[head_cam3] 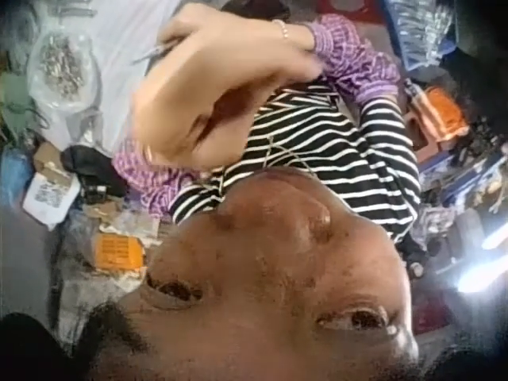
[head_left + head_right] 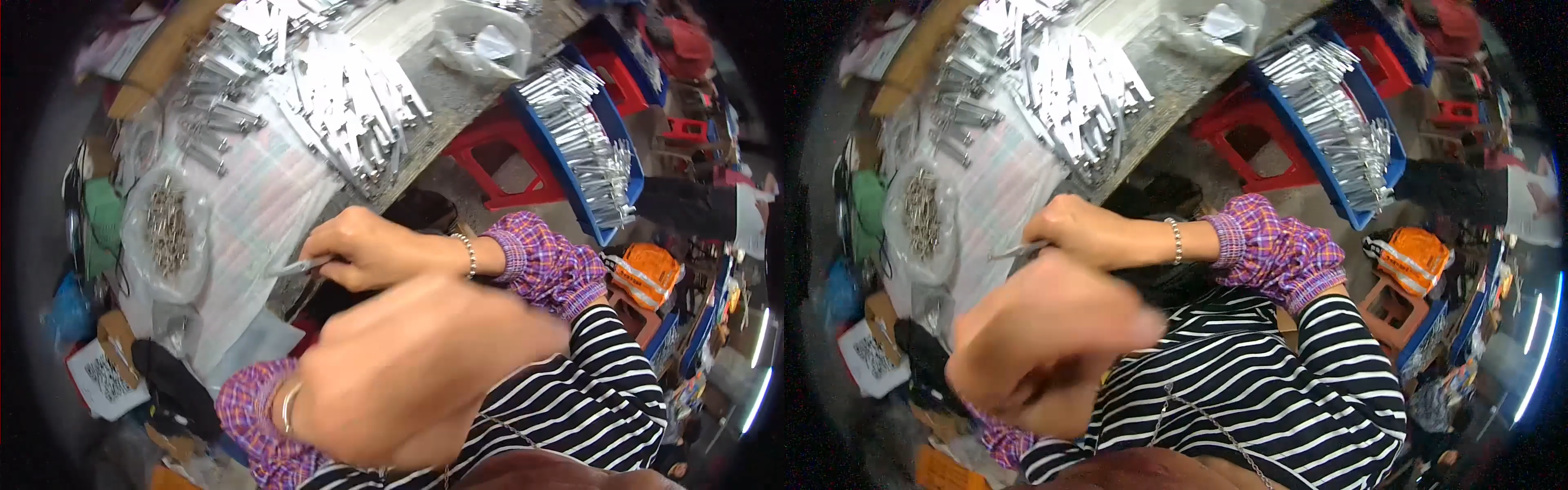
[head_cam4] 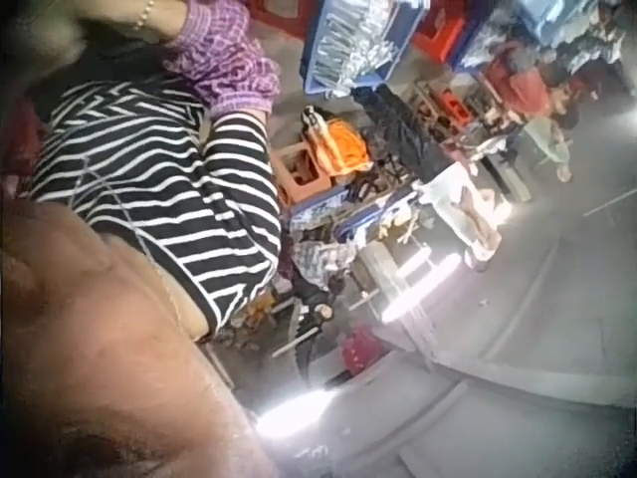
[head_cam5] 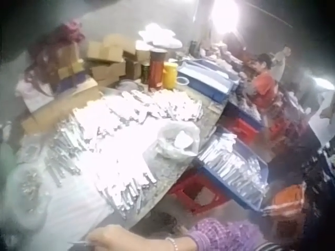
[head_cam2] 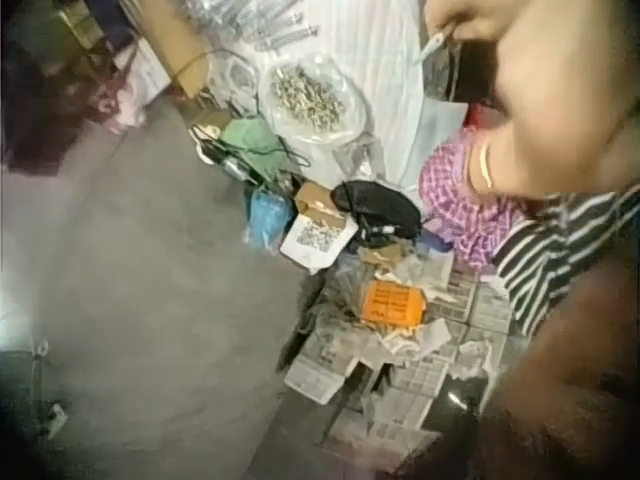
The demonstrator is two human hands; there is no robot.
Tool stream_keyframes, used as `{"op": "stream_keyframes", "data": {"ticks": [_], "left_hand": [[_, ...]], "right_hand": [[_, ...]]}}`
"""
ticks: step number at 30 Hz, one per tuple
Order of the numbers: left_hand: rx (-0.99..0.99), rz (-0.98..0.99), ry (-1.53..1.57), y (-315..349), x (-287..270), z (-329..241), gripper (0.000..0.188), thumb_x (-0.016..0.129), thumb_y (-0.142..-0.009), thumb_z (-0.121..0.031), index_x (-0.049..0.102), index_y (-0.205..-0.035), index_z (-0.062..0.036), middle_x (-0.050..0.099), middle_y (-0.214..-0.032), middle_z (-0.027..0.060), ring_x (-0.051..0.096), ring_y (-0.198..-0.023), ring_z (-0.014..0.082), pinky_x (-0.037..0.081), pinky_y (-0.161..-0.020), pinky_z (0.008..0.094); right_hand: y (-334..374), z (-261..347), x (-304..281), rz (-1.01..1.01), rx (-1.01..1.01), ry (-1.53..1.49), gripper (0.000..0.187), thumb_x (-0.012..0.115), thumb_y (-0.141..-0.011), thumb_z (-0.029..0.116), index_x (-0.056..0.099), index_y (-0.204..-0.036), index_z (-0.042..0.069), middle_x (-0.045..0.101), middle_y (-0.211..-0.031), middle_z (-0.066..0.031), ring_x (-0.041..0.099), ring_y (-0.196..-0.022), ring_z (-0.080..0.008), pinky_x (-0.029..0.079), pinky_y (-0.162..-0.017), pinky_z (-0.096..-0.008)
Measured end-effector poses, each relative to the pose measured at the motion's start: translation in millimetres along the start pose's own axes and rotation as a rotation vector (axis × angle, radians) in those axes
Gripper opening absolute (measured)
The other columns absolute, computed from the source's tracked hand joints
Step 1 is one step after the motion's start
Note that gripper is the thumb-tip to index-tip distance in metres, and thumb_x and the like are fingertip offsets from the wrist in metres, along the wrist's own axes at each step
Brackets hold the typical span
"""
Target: Manually assembling metal hinges by inserting small metal pins into the hinge plates.
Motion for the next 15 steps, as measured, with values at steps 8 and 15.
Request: {"op": "stream_keyframes", "data": {"ticks": [8, 15], "left_hand": [[0.295, 0.361, -0.131, -21.3, 20.5, -5.1, 0.015, 0.059, -0.062, -0.016, 0.051, -0.059, -0.0031, 0.046, -0.056, 0.0052, 0.050, -0.053, 0.0171, 0.041, -0.047, 0.0288], [0.275, 0.252, -0.141, -16.4, 22.0, -14.8, 0.016, 0.059, -0.060, -0.018, 0.050, -0.056, -0.0057, 0.047, -0.054, 0.0033, 0.052, -0.056, 0.0170, 0.041, -0.049, 0.0284]], "right_hand": [[5.9, 11.1, -11.9, 0.021, 0.255, 0.062, 0.017, 0.060, -0.072, -0.004, 0.062, -0.088, -0.001, 0.059, -0.069, -0.0090, 0.054, -0.060, -0.0123, 0.042, -0.055, -0.0247], [2.9, 10.1, -2.9, 0.074, 0.145, 0.094, 0.017, 0.060, -0.072, -0.005, 0.063, -0.088, -0.001, 0.061, -0.070, -0.0091, 0.053, -0.057, -0.0123, 0.041, -0.051, -0.0243]]}}
Point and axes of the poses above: each hand's wrist, its own y-axis away from the middle knuckle, its own x-axis out of the palm, z = x × y, the point moved 1 cm from there along -y, towards the middle knuckle
